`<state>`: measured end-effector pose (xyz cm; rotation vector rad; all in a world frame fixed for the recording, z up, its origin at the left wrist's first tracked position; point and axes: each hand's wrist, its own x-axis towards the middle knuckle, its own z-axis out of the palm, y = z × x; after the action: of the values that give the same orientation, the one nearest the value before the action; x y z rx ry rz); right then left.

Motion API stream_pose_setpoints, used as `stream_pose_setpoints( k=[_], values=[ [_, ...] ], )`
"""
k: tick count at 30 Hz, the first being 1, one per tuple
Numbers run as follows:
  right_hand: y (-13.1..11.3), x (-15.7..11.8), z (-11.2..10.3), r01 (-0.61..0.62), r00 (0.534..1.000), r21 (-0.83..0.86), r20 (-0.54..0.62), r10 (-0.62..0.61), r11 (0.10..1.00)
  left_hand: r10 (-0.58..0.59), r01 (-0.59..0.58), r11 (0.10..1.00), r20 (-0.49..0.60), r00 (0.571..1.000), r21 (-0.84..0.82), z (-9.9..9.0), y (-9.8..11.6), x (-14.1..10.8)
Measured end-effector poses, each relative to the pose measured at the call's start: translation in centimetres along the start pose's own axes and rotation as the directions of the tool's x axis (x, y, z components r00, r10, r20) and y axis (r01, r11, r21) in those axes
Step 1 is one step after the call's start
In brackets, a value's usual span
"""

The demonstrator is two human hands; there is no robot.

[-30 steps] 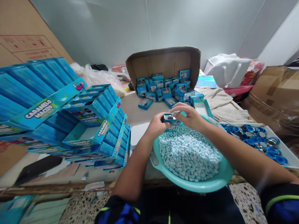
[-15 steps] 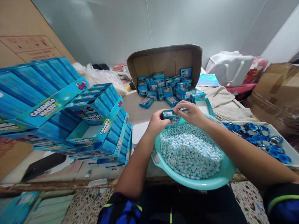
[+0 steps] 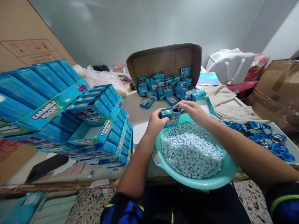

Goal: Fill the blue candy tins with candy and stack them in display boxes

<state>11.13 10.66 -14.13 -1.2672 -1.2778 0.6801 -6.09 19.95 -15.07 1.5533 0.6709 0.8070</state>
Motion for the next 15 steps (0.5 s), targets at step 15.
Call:
stream_pose_setpoints(
  k=[15],
  values=[
    [0.12,0.21,0.27,-0.149,0.987,0.171,-0.028,0.156,0.974,0.026,-0.028,0.999,-0.047,0.999,-0.043,0.01,0.00,-0.14]
  ],
)
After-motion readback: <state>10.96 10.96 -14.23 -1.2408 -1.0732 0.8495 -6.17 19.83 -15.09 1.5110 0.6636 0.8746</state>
